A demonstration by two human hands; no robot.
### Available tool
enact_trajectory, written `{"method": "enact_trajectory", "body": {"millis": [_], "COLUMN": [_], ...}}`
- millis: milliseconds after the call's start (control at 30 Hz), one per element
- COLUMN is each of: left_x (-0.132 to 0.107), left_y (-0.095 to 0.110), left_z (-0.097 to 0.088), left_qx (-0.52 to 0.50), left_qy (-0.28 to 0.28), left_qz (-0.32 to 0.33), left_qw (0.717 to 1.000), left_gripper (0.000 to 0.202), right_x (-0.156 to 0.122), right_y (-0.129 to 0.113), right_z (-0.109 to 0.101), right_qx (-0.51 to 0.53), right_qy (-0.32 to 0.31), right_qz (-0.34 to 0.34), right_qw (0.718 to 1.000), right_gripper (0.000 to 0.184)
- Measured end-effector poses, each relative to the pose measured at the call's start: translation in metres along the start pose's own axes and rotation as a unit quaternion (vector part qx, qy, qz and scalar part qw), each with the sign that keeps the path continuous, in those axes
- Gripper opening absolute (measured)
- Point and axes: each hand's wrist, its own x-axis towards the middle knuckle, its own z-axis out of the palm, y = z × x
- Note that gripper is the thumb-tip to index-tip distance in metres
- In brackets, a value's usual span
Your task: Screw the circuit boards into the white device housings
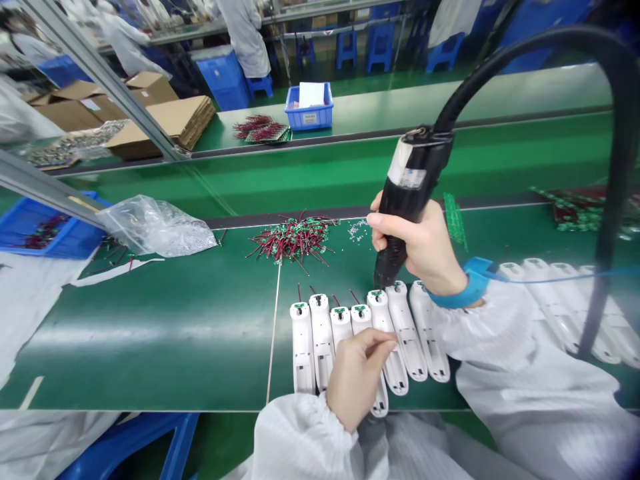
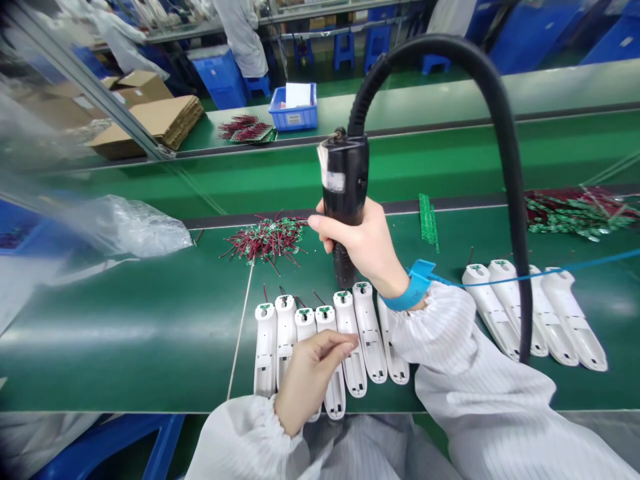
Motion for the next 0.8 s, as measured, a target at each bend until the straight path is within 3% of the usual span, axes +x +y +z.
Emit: {"method": "enact_trajectory", "body": {"millis": [200, 400, 533, 800], "left_x": [0.0, 0.001, -0.001, -0.002], "left_y": [0.0, 0.004, 0.014, 0.023], "left_z": [0.0, -0.005, -0.009, -0.01], "left_qx": [0.016, 0.001, 0.001, 0.016], "left_qy": [-0.005, 0.052, 0.078, 0.097], "left_qz": [0.007, 0.027, 0.05, 0.053], "left_qw": [1.0, 0.998, 0.996, 0.994], "left_gripper": [0.014, 0.008, 0.005, 0.004], "right_x": [0.001, -0.015, -0.03, -0.038], "right_y": [0.002, -0.034, -0.061, -0.066], "right_z": [-0.001, -0.001, 0.001, 0.006], "right_qx": [0.013, 0.111, 0.189, 0.188], "right_qy": [-0.005, -0.017, -0.04, -0.046], "right_qz": [0.008, -0.037, -0.021, 0.01], "right_qw": [1.0, 0.993, 0.981, 0.981], "right_gripper": [0.024, 0.013, 0.01, 0.012]}}
